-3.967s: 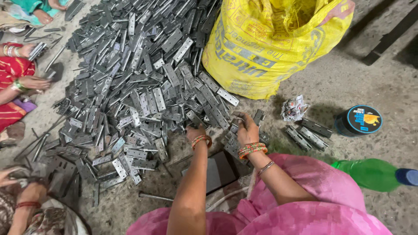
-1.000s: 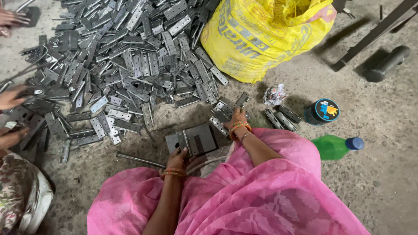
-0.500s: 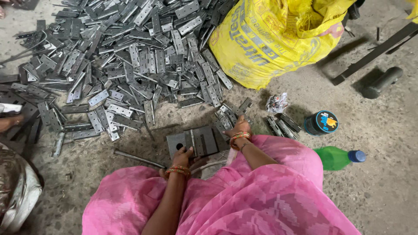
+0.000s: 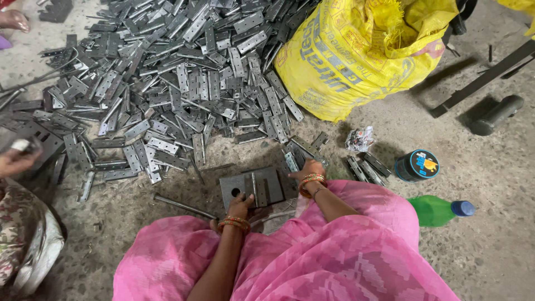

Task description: The person sits on the floor and repeatedly picks up metal brackets and rods from a large pile. She places the bracket on a metal block, inserts the rod, and strikes it with a metal bar to secure it. She then sets the assembled piece aside and repeats the process.

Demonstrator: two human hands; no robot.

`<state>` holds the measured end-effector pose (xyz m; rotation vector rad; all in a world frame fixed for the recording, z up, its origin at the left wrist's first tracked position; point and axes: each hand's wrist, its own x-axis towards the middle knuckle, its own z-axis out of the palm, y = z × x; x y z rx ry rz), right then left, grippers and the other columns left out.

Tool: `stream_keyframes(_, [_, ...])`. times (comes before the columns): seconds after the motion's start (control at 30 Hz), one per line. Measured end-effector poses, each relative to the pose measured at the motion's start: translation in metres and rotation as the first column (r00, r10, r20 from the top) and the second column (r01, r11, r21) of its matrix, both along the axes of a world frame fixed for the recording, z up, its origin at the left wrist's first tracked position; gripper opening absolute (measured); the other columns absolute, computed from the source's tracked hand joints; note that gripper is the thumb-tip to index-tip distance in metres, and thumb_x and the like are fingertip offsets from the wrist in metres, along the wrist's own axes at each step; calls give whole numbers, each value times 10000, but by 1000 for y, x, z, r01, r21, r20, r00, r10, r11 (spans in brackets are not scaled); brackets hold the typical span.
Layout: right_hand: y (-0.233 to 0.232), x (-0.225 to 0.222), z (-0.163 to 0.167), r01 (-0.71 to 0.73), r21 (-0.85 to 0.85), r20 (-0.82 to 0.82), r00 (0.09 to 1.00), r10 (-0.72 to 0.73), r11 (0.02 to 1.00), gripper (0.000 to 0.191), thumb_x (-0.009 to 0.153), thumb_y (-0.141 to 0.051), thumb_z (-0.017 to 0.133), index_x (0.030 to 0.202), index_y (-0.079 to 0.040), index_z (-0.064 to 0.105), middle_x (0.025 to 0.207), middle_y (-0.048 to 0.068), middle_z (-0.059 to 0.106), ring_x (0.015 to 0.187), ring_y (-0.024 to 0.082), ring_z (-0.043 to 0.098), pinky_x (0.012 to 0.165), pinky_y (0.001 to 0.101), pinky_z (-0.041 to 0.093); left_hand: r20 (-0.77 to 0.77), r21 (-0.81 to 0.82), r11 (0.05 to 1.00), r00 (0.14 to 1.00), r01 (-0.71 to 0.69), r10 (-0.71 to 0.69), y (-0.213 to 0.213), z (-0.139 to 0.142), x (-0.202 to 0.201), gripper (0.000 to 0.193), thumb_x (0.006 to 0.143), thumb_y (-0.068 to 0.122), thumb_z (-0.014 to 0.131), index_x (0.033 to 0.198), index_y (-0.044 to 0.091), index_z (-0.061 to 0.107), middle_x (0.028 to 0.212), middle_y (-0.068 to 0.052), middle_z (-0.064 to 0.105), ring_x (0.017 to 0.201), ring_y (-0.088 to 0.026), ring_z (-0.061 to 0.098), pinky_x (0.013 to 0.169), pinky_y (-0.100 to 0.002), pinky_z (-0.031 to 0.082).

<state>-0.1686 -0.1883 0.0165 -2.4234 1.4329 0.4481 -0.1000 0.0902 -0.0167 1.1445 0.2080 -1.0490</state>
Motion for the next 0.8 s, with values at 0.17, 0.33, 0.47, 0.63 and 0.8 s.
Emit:
stream_keyframes(0.17, [-11, 2, -15, -190, -125, 46, 979, 197, 974, 938, 569, -781, 874, 1064, 6, 747, 1029, 193, 760, 952, 312, 752, 846, 389, 605, -177, -13, 1000, 984, -16, 14, 0, 29, -3, 284, 1019, 160, 492, 1246, 11, 575, 1006, -240, 744, 821, -415, 765, 671, -512, 664])
stream_keyframes(0.33, [-12, 5, -8, -41, -79, 263, 963, 60, 996, 828, 514, -690, 893, 972, -12, 766, 969, 228, 760, 931, 373, 753, 835, 442, 603, -126, -39, 999, 992, -25, 20, -5, 38, 4, 313, 1024, 164, 537, 1298, 27, 600, 1069, -257, 739, 795, -431, 752, 661, -533, 641])
stream_keyframes(0.47, [-14, 8, 19, 200, 132, 434, 869, -238, 971, 721, 616, -585, 929, 900, 64, 793, 902, 228, 778, 831, 348, 749, 754, 432, 582, -82, 11, 995, 992, -98, 98, -10, 26, 12, 362, 988, 183, 595, 1321, 43, 589, 1114, -183, 723, 870, -337, 721, 703, -477, 614])
stream_keyframes(0.63, [-11, 11, 56, 128, 591, 723, 353, -594, 796, 594, 584, -295, 976, 1029, 2, 719, 897, 83, 778, 729, 215, 709, 670, 388, 549, 141, -72, 978, 969, -193, 202, -14, 22, 26, 416, 941, 194, 673, 1312, 13, 621, 1133, -95, 706, 953, -217, 665, 763, -411, 573])
stream_keyframes(0.8, [37, 11, 79, -149, 688, 681, 468, -563, 710, 581, 581, -237, 964, 1030, 62, 748, 944, 152, 804, 772, 248, 745, 732, 385, 590, 556, -73, 989, 817, -131, 150, -28, 37, 22, 391, 1006, 271, 645, 1232, -46, 683, 1147, -135, 726, 981, -170, 618, 912, -326, 507])
